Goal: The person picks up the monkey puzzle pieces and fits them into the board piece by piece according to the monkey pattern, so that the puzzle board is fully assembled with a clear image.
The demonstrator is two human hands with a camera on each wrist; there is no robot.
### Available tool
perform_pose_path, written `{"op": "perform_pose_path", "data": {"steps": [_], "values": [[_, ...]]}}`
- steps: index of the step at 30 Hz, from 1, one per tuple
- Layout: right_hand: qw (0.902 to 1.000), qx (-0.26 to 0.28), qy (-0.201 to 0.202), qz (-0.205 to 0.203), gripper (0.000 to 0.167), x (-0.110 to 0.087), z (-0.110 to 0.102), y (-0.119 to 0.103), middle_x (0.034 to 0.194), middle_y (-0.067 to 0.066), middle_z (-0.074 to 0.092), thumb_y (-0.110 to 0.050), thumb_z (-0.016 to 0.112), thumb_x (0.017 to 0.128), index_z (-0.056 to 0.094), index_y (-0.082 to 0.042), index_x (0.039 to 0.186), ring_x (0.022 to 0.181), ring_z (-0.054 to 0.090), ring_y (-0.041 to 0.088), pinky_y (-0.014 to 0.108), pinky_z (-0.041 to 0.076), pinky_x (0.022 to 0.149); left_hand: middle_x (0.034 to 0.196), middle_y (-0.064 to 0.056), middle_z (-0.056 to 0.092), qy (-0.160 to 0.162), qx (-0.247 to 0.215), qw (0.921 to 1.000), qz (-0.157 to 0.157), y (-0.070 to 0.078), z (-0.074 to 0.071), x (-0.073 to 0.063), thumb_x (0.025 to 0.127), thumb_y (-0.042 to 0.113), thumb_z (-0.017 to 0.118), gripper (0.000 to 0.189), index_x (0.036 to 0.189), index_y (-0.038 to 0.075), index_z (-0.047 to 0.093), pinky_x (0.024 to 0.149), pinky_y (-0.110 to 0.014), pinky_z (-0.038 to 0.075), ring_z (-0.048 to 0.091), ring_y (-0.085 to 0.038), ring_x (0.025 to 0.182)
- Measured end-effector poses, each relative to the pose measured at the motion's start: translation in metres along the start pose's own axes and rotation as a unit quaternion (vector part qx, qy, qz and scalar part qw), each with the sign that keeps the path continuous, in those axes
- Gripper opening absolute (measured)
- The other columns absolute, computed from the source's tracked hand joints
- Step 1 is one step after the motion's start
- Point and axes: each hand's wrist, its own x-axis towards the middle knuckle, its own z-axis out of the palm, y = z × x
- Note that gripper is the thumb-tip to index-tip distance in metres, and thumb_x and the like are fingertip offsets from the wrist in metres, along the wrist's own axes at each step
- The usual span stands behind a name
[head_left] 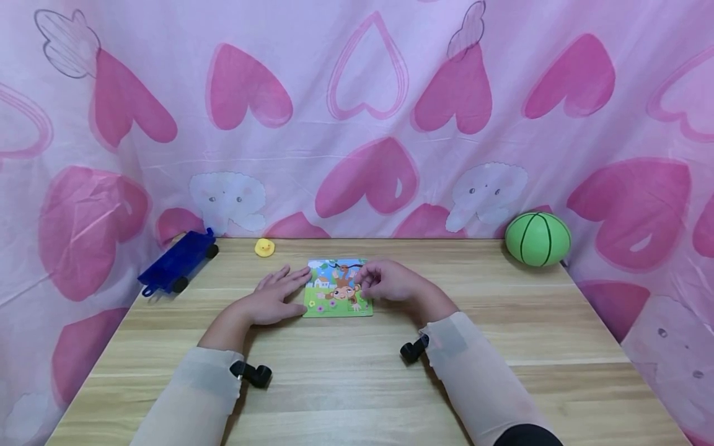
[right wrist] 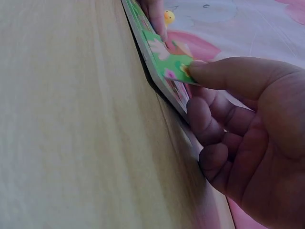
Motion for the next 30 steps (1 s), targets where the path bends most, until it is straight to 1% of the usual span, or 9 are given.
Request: {"op": "perform_pose_path", "data": {"steps": [7,10,12,17,23,25,30], "values": [[0.9983,-0.056,-0.009,-0.01,0.03,0.0003,-0.0002,-0.0005,0.101,0.002,0.066,-0.012,0.086,0.089,0.074,-0.017,0.116,0.095,0.058,0.019,0.029,0.053,0.084,0.182,0.005,0.017,0.002,-0.006,1.0,0.002,-0.0007,0.0015,0.0008,0.1,0.047,0.068,0.085,0.171,0.029,0.027,0.133,-0.07,-0.005,-0.005,-0.041,0.169],[0.9974,-0.07,-0.016,-0.001,0.034,-0.0006,-0.0004,-0.0021,0.102,0.001,0.066,-0.012,0.088,0.087,0.074,-0.018,0.118,0.096,0.057,0.019,0.03,0.052,0.085,0.182,0.007,0.016,0.001,-0.006,1.0,-0.002,-0.0007,0.0012,0.0004,0.1,0.047,0.068,0.084,0.171,0.031,0.027,0.134,-0.069,-0.005,-0.005,-0.039,0.17],[0.9968,-0.077,-0.019,0.007,0.035,-0.0011,-0.0004,-0.0033,0.102,0.001,0.065,-0.013,0.089,0.087,0.074,-0.019,0.118,0.096,0.057,0.019,0.03,0.052,0.085,0.182,0.009,0.016,0.0,-0.004,1.0,-0.005,-0.0003,0.0007,-0.0004,0.1,0.048,0.068,0.084,0.171,0.032,0.026,0.135,-0.068,-0.005,-0.006,-0.037,0.17],[0.9955,-0.091,-0.021,0.016,0.031,-0.0012,0.0003,-0.0048,0.101,0.003,0.065,-0.015,0.088,0.089,0.077,-0.02,0.117,0.094,0.056,0.018,0.03,0.05,0.083,0.182,0.009,0.015,-0.001,0.0,1.0,-0.007,0.0007,0.0002,-0.0014,0.1,0.049,0.067,0.084,0.171,0.033,0.026,0.135,-0.068,-0.006,-0.006,-0.037,0.17],[0.9955,-0.09,-0.019,0.021,0.03,-0.0012,0.0012,-0.0046,0.098,0.003,0.064,-0.015,0.088,0.089,0.079,-0.021,0.117,0.092,0.054,0.018,0.03,0.049,0.08,0.182,0.01,0.015,-0.003,0.001,1.0,-0.008,0.0007,0.0,0.0,0.101,0.05,0.067,0.084,0.171,0.033,0.025,0.135,-0.067,-0.005,-0.006,-0.036,0.17],[0.9955,-0.089,-0.019,0.024,0.03,-0.0014,0.0013,-0.0045,0.097,0.003,0.063,-0.016,0.088,0.089,0.079,-0.022,0.117,0.091,0.054,0.018,0.029,0.048,0.078,0.182,0.008,0.016,-0.002,0.0,1.0,-0.005,0.0008,0.0001,0.0002,0.101,0.05,0.067,0.084,0.171,0.032,0.026,0.134,-0.069,-0.005,-0.005,-0.038,0.17],[0.9952,-0.093,-0.018,0.025,0.03,-0.0013,0.001,-0.0034,0.094,0.002,0.061,-0.018,0.088,0.09,0.08,-0.023,0.118,0.089,0.053,0.017,0.029,0.047,0.076,0.182,0.007,0.016,-0.001,-0.004,1.0,-0.005,0.002,-0.0002,-0.0012,0.1,0.049,0.067,0.084,0.171,0.032,0.027,0.134,-0.069,-0.005,-0.005,-0.039,0.17]]}}
